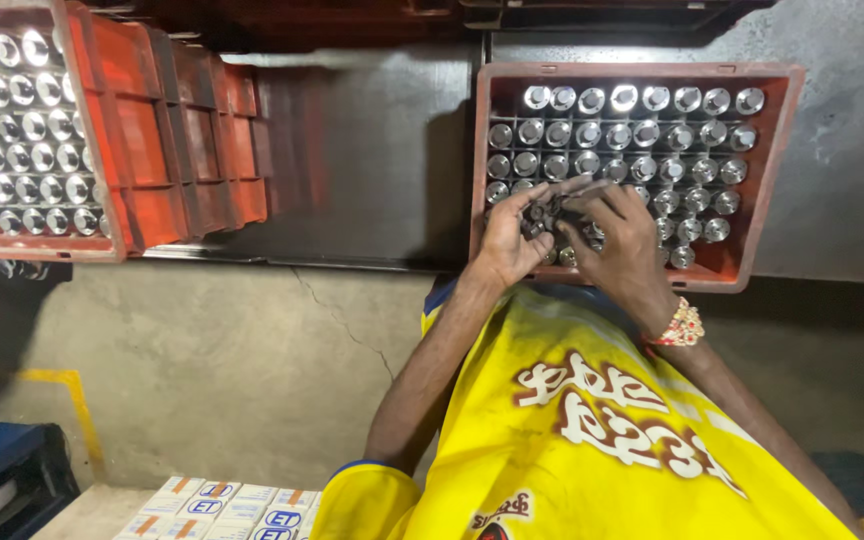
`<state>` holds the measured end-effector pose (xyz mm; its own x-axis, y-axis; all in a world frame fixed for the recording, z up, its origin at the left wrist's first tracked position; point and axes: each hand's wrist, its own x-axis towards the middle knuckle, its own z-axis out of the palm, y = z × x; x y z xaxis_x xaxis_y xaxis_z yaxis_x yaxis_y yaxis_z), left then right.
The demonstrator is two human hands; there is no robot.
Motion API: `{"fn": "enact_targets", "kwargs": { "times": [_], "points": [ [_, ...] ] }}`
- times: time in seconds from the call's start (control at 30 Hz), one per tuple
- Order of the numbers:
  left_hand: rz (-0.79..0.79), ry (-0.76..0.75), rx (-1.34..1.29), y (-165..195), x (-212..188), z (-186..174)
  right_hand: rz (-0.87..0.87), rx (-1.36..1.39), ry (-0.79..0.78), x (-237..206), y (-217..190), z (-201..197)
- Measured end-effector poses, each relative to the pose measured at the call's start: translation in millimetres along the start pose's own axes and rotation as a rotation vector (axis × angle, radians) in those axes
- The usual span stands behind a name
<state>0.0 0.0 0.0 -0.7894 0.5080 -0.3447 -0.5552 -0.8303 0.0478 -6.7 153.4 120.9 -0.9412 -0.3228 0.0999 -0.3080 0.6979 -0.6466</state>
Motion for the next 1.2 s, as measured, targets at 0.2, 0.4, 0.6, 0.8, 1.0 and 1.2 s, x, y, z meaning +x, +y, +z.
{"fn": "enact_targets", "kwargs": {
  "times": [0.2,0.4,0.6,0.8,1.0,1.2],
  "points": [
    [-0.043,0.079,-0.040,-14,8,-18,0.024,0.042,0.030,-11,13,3],
    [-0.038,0.045,-0.047,-11,10,5,0.065,0.124,0.176,-35,40,2],
    [0.004,0.197,-0.058,2,4,27,0.390,0.010,0.292,-41,154,-28],
    [-0.001,0.193,0.007,4,4,26,0.263,-0.138,0.302,-47,195,-14],
    [-0.003,0.173,-0.058,9,3,17,0.169,-0.428,0.250,-50,132,-9],
    [-0.072,0.108,-0.003,14,3,26,0.210,-0.309,0.210,-19,77,-22]
  ]
}}
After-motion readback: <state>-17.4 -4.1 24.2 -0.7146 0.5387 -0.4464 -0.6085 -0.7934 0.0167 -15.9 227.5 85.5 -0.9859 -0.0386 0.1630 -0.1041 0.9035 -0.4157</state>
